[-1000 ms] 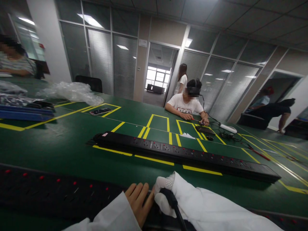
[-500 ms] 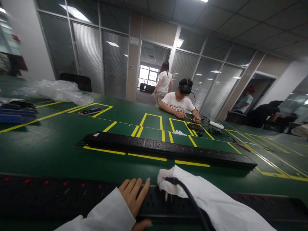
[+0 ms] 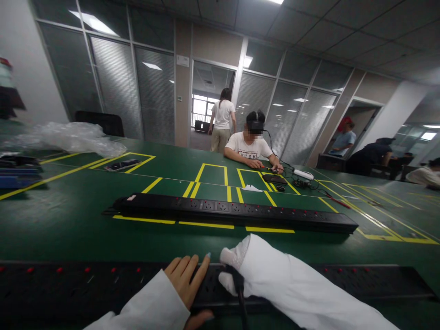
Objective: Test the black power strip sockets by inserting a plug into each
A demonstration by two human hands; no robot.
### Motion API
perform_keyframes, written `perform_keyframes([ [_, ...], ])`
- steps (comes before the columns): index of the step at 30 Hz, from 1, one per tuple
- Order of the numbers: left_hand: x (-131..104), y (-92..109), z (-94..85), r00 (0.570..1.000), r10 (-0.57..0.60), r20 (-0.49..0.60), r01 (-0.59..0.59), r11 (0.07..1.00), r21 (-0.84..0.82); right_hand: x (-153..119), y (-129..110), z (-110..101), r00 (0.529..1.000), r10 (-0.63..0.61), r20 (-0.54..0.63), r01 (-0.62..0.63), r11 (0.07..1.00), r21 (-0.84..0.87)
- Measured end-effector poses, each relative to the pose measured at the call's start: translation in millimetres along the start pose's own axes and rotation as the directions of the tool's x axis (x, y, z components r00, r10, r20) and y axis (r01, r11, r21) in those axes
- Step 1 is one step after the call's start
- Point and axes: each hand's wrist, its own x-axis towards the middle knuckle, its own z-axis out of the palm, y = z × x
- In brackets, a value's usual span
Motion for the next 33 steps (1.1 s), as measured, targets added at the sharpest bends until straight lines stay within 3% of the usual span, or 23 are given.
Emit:
perform_keyframes([
  [6, -3, -7, 20.0, 0.988, 0.03, -0.148, -0.036, 0.999, -0.039, -1, -21, 0, 0.996, -0.084, -0.001, 0.076, 0.901, -0.428],
  [13, 0, -6, 33.1, 0.971, 0.017, -0.239, -0.023, 0.999, -0.023, -8, -25, -11, 0.986, -0.17, 0.0, 0.133, 0.77, -0.624],
  [19, 4, 0, 34.4, 0.952, 0.03, -0.305, -0.003, 0.996, 0.088, -7, -26, -6, 0.985, -0.167, -0.055, 0.093, 0.762, -0.641],
  [28, 5, -2, 45.4, 0.919, 0.054, -0.391, -0.035, 0.998, 0.057, 5, -28, 5, 0.98, -0.183, -0.078, 0.106, 0.811, -0.575],
  [33, 3, -11, 53.2, 0.922, 0.014, -0.388, 0.004, 0.999, 0.045, 40, -53, 21, 0.955, -0.144, -0.26, 0.04, 0.928, -0.37],
])
